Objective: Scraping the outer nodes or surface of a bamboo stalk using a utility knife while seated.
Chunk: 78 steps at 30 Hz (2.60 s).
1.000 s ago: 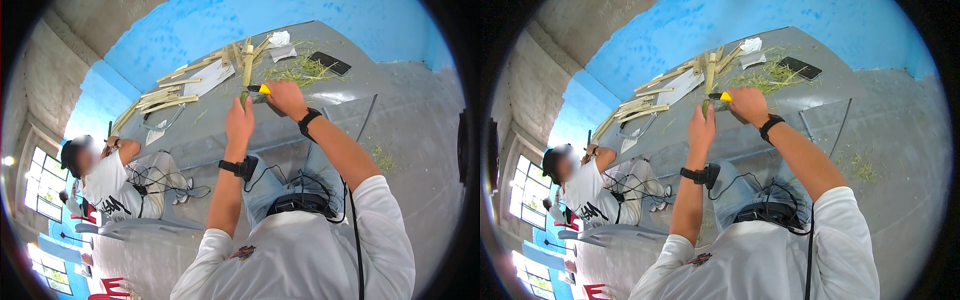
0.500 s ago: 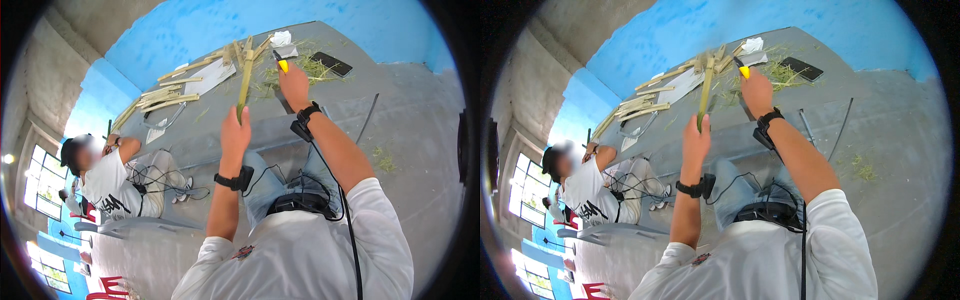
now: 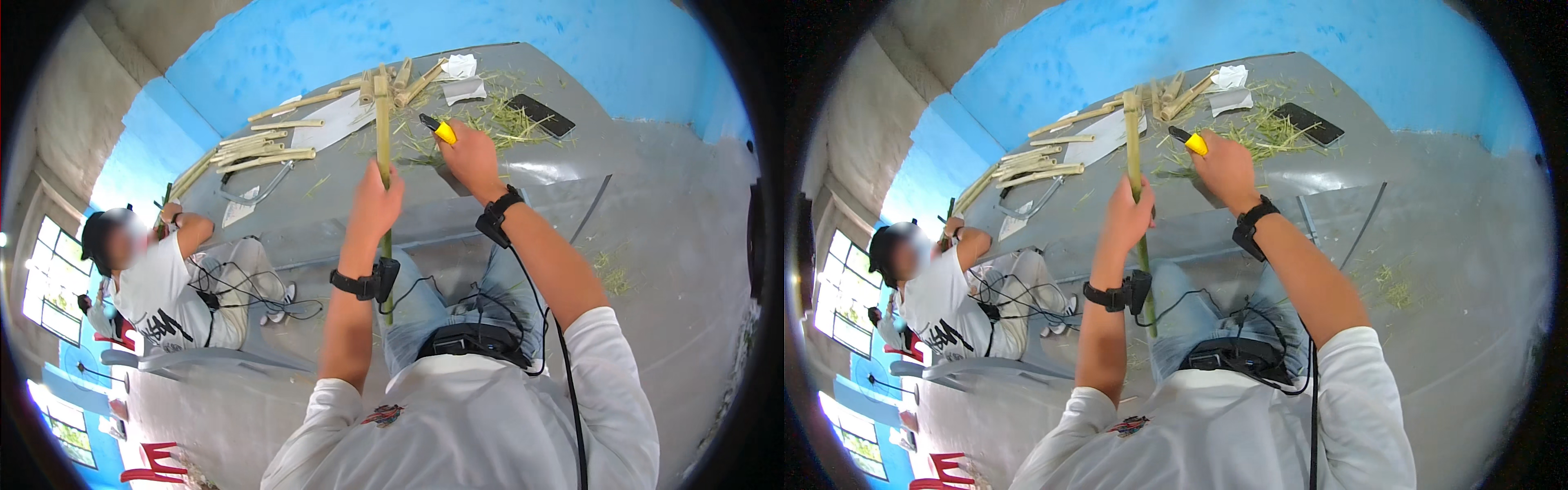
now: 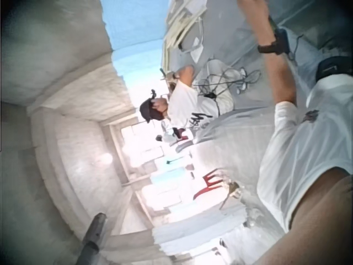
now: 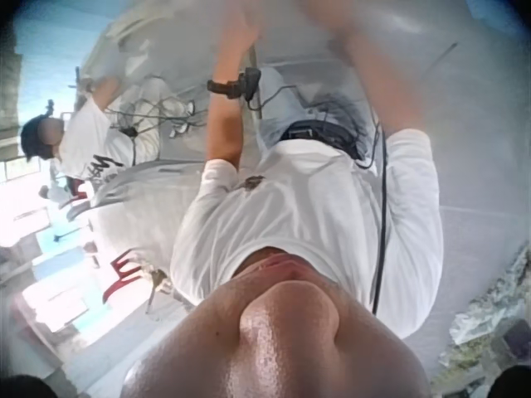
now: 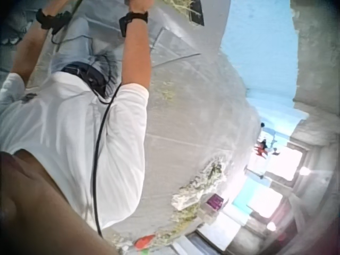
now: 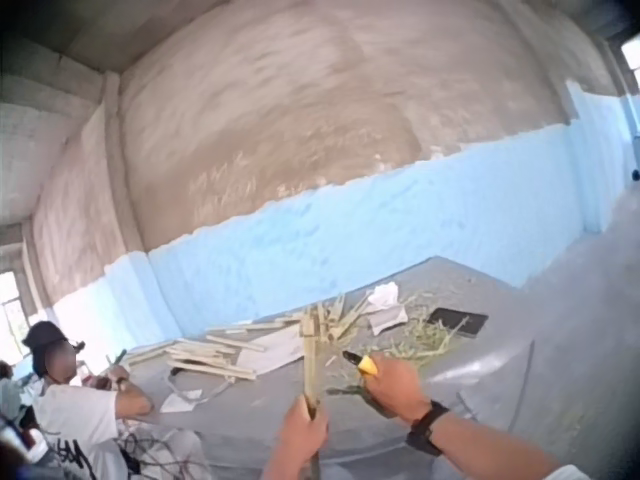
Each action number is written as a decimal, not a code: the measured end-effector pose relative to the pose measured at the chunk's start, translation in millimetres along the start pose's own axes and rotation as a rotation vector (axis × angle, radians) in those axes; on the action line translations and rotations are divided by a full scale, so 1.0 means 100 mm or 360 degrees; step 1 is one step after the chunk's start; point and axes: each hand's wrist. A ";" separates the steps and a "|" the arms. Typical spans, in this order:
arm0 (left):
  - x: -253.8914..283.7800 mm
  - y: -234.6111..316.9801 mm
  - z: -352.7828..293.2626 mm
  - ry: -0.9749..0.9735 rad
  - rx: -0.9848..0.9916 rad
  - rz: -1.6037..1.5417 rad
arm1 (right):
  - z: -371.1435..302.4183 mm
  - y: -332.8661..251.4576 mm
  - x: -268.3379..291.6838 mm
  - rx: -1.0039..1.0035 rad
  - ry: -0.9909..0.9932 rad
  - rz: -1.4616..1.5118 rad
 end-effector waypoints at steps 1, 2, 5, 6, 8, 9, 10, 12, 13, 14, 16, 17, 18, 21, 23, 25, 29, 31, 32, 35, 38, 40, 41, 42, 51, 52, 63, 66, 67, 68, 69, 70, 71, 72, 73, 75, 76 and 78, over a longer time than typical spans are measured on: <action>-0.01 0.05 0.06 0.0031 0.0036 0.0072 | 0.00 -0.01 0.01 0.0015 -0.0012 -0.0013; -0.02 0.08 0.11 0.0060 0.0072 0.0143 | 0.00 -0.03 0.03 -0.0002 -0.0026 -0.0012; -0.02 0.10 0.22 0.0025 0.0075 0.0123 | -0.02 -0.05 0.02 -0.0025 -0.0030 -0.0004; -0.02 0.05 0.25 0.0038 0.0077 0.0115 | -0.02 -0.05 0.01 -0.0035 -0.0018 0.0017; -0.01 -0.07 0.29 0.0031 -0.0061 0.0379 | -0.02 -0.06 -0.03 0.0010 -0.0019 0.0003; -0.03 -0.04 0.29 0.0036 -0.0061 0.0370 | -0.02 -0.04 -0.04 0.0035 -0.0014 -0.0011; -0.06 -0.01 0.29 0.0075 -0.0114 0.0138 | -0.02 -0.02 -0.05 0.0040 -0.0012 -0.0019; -0.10 0.07 0.30 0.0113 -0.0164 -0.0088 | -0.03 0.00 -0.06 0.0089 -0.0065 -0.0124; -0.12 0.12 0.32 0.0146 -0.0154 -0.0187 | -0.03 0.01 -0.05 0.0086 -0.0068 -0.0118; -0.14 0.15 0.33 0.0176 -0.0143 -0.0285 | -0.04 0.02 -0.04 0.0106 -0.0091 -0.0148; -0.14 0.00 0.36 0.0187 -0.0194 -0.0142 | -0.06 -0.02 -0.02 0.0144 -0.0114 -0.0193; -0.15 -0.07 0.37 0.0188 -0.0243 0.0008 | -0.07 -0.05 -0.01 0.0181 -0.0099 -0.0166; -0.16 -0.04 0.37 0.0182 -0.0245 0.0001 | -0.07 -0.03 0.00 0.0207 -0.0077 -0.0146; -0.20 0.02 0.36 -0.0007 -0.0076 0.0010 | -0.07 0.00 0.00 0.0194 -0.0065 -0.0145; -0.23 0.03 0.35 -0.0023 -0.0135 -0.0056 | -0.06 0.02 -0.01 0.0223 -0.0076 -0.0155; -0.20 -0.06 0.38 -0.0050 -0.0059 -0.0118 | -0.07 0.00 -0.01 0.0261 -0.0086 -0.0156; -0.18 -0.09 0.41 -0.0032 0.0114 -0.0177 | -0.08 -0.06 0.02 0.0297 -0.0134 -0.0213; -0.22 -0.07 0.39 0.0053 -0.0024 -0.0048 | -0.09 -0.04 0.01 0.0263 -0.0157 -0.0272; -0.23 -0.07 0.37 0.0143 -0.0161 0.0081 | -0.08 -0.01 -0.04 0.0309 -0.0110 -0.0268; -0.24 0.02 0.33 0.0145 -0.0072 0.0276 | -0.08 0.05 -0.07 0.0349 -0.0067 -0.0297; -0.17 0.09 0.28 0.0037 0.0117 0.0512 | -0.07 -0.01 -0.06 0.0241 -0.0086 -0.0365; -0.18 0.04 0.23 0.0048 0.0104 0.0513 | -0.07 -0.02 -0.07 0.0132 -0.0101 -0.0404; -0.19 0.02 0.21 0.0060 0.0084 0.0510 | -0.06 -0.02 -0.08 0.0174 -0.0045 -0.0385; -0.20 0.00 0.19 0.0056 0.0090 0.0507 | -0.07 -0.01 -0.07 0.0212 0.0010 -0.0371; -0.10 0.13 0.25 -0.0008 0.0214 0.0364 | -0.10 -0.05 -0.07 0.0174 0.0014 -0.0246; -0.07 0.11 0.24 -0.0041 0.0292 0.0347 | -0.11 -0.07 -0.07 0.0169 0.0015 -0.0252; 0.49 -0.24 0.01 -0.0244 0.0305 0.0516 | 0.11 0.01 -0.19 -0.0149 0.0154 -0.0429; 0.72 -0.33 -0.09 -0.0300 0.0552 0.0614 | 0.04 -0.04 -0.20 -0.0001 0.0014 -0.0414; 0.67 -0.24 -0.13 -0.0245 0.0527 0.0388 | 0.00 -0.04 -0.18 0.0011 -0.0022 -0.0412; 0.63 -0.16 -0.20 -0.0184 0.0499 0.0160 | -0.01 -0.05 -0.15 0.0014 -0.0021 -0.0410; 0.59 -0.09 -0.17 -0.0166 0.0494 0.0149 | 0.09 -0.05 -0.10 0.0024 0.0019 -0.0415; 0.56 -0.03 -0.13 -0.0220 0.0506 0.0200 | 0.06 0.00 -0.11 0.0098 0.0061 -0.0392; 0.52 0.00 -0.11 -0.0274 0.0516 0.0250 | 0.03 0.02 -0.11 0.0119 0.0065 -0.0403; 0.51 -0.01 -0.10 -0.0253 0.0508 0.0241 | 0.01 0.01 -0.12 0.0086 0.0028 -0.0403; 0.49 -0.04 -0.10 -0.0276 0.0448 0.0294 | 0.01 0.00 -0.14 0.0052 -0.0010 -0.0406; 0.46 -0.04 -0.11 -0.0289 0.0403 0.0334 | 0.03 -0.03 -0.14 0.0082 -0.0009 -0.0391; 0.45 -0.02 -0.12 -0.0264 0.0299 0.0289 | 0.02 -0.05 -0.12 0.0097 -0.0033 -0.0409; 0.44 -0.07 -0.11 -0.0218 0.0210 0.0231 | 0.01 -0.10 -0.09 0.0133 -0.0074 -0.0437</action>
Point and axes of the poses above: each hand's wrist, its own z-axis towards the middle knuckle, its own x-axis out of the back of the hand, y = z × x, and after that the axes turned 15 degrees about -x, right-handed
